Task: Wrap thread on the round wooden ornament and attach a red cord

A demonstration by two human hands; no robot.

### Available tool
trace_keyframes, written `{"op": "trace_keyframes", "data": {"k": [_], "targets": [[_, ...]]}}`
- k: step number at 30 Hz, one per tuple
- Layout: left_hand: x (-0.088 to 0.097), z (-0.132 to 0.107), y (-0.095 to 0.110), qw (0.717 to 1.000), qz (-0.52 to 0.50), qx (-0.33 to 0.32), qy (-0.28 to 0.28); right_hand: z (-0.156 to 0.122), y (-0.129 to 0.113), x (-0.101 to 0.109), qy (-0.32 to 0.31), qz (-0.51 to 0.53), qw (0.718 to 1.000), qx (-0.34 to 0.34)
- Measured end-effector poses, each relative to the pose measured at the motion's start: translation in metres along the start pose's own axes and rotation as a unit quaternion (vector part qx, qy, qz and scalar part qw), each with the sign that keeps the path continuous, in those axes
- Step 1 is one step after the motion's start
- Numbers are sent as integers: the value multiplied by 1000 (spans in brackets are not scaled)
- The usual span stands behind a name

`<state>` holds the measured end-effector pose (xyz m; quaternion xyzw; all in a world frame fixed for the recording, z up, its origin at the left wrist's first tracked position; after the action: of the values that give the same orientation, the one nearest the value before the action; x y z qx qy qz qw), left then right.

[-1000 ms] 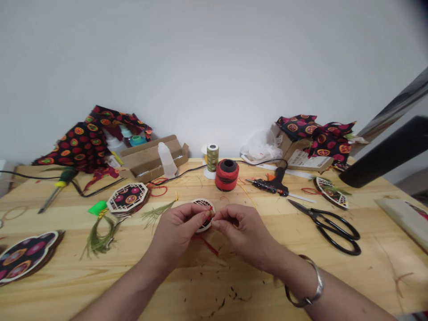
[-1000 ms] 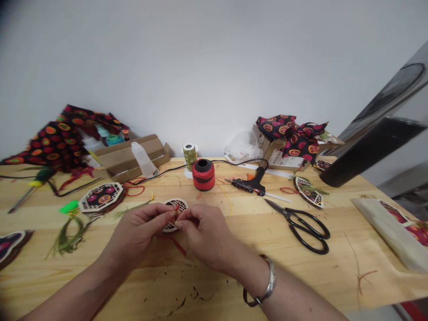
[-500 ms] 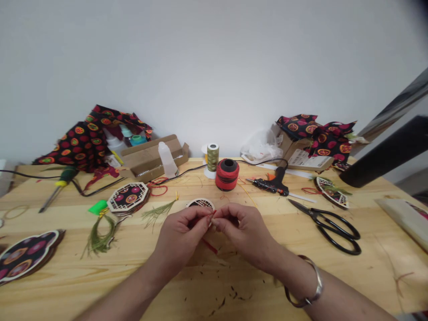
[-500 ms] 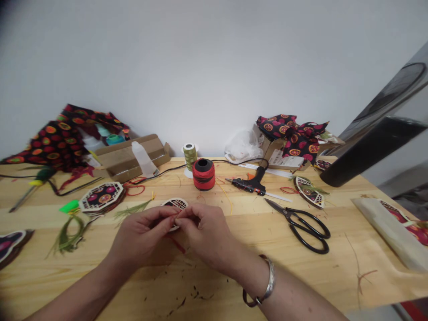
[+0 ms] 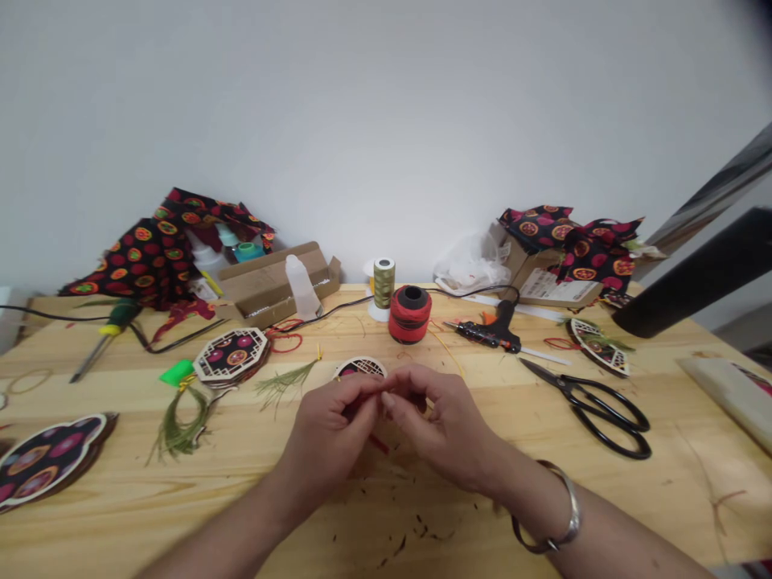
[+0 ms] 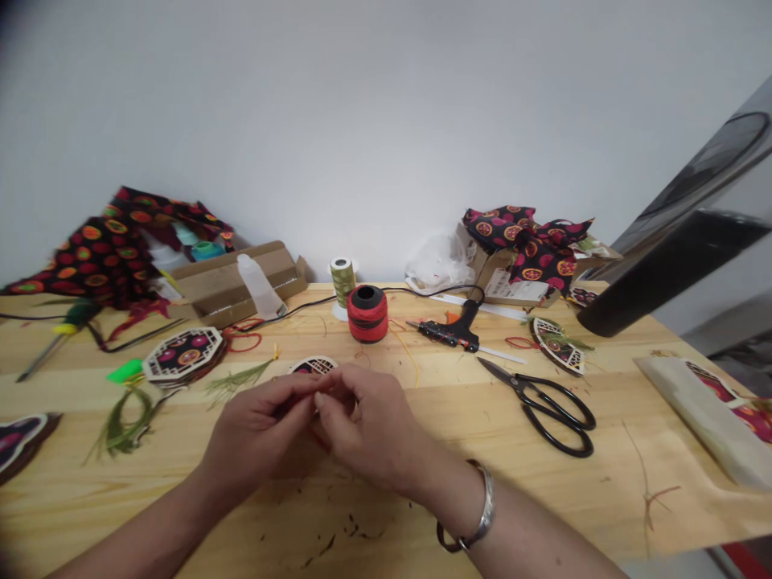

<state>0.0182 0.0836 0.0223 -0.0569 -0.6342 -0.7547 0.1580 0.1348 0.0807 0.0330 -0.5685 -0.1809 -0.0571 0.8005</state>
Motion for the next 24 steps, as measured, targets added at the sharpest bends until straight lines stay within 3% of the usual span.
{"op": "trace_keyframes", "data": {"k": [6,15,19,24], "targets": [[-3,-2,0,999,19,-17,-22,-1,-4,-2,-1,-75,996,54],[-8,-5,0,991,101,-76,-50,-3,-14,-6,-5,-214,965,155],[-10,-6,9,979,141,-140,-46,-3,-11,-6,-19,-211,965,156],[-12,-9,12,968,171,-176,-50,-4,-4,-9,-43,-234,962,137]]}}
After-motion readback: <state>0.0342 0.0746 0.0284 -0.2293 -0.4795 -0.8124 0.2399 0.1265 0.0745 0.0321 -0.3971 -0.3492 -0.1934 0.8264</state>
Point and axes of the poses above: each hand's wrist, its own z-axis towards the middle knuckle, its own x-axis out of the back of the hand, y = z × x, the point moved 9 cm from there along z, towards the middle knuckle, and after that the axes turned 9 degrees about y, right-handed, at the moved point
